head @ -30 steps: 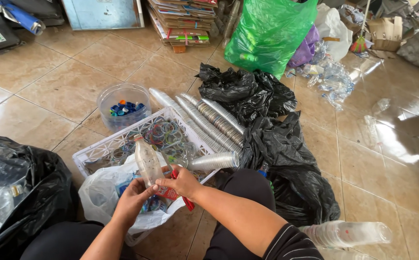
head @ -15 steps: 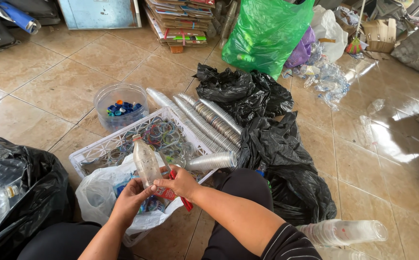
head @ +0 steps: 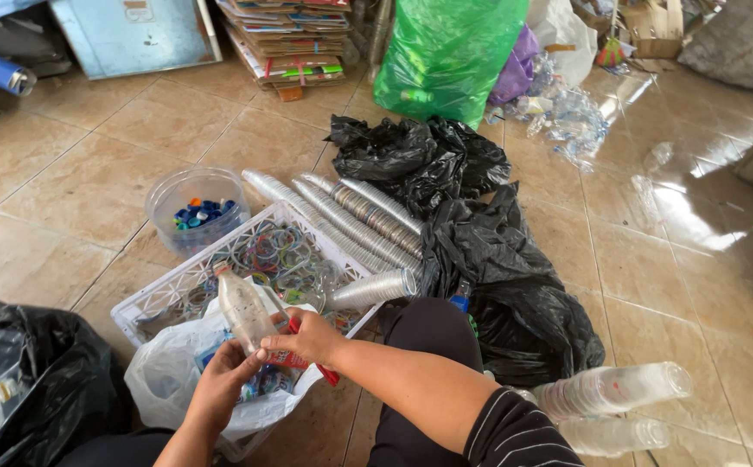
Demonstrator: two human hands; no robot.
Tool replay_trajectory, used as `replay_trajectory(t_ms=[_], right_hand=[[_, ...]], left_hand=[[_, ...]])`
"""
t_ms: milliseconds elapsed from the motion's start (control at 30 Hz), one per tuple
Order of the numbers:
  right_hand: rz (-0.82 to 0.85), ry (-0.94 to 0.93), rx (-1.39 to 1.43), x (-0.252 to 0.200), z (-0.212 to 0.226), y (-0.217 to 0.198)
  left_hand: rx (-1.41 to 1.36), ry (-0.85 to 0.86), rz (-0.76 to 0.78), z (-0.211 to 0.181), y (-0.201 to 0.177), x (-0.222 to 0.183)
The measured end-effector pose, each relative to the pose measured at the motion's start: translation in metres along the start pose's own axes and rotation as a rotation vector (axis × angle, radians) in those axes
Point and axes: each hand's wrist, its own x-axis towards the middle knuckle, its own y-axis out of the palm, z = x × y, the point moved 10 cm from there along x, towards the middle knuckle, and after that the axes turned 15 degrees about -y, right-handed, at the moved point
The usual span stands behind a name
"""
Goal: Sorting plastic bottles and cups by removing labels with a utility knife and placing them into bags
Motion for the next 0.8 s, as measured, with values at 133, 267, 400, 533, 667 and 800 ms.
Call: replay_trajectory(t_ms=[133, 267, 400, 533, 667, 800], right_hand=[[-0.004, -0.045, 0.007, 0.003, -0.006, 0.0], [0.002, -0.046, 0.008, 0.002, -0.007, 0.001], [0.004, -0.008, -0.024, -0.002, 0.001, 0.001], [0.004, -0.006, -0.029, -0.001, -0.001, 0.001], [0.001, -0.025, -0.062, 0.003, -0.003, -0.004], [-0.032, 0.001, 0.058, 0.002, -0.001, -0.007]], left_hand=[[0.02, 0.008, 0.027, 0.003, -0.004, 0.005], [0.03, -0.004, 0.026, 0.006, -0.006, 0.008], [0.048, -0.026, 0.01, 0.0, -0.002, 0.001], [0.035, -0.014, 0.035, 0.001, -0.003, 0.002], [0.031, 0.0, 0.025, 0.007, -0.007, 0.012], [0.01, 0.064, 0.026, -0.002, -0.001, 0.007]])
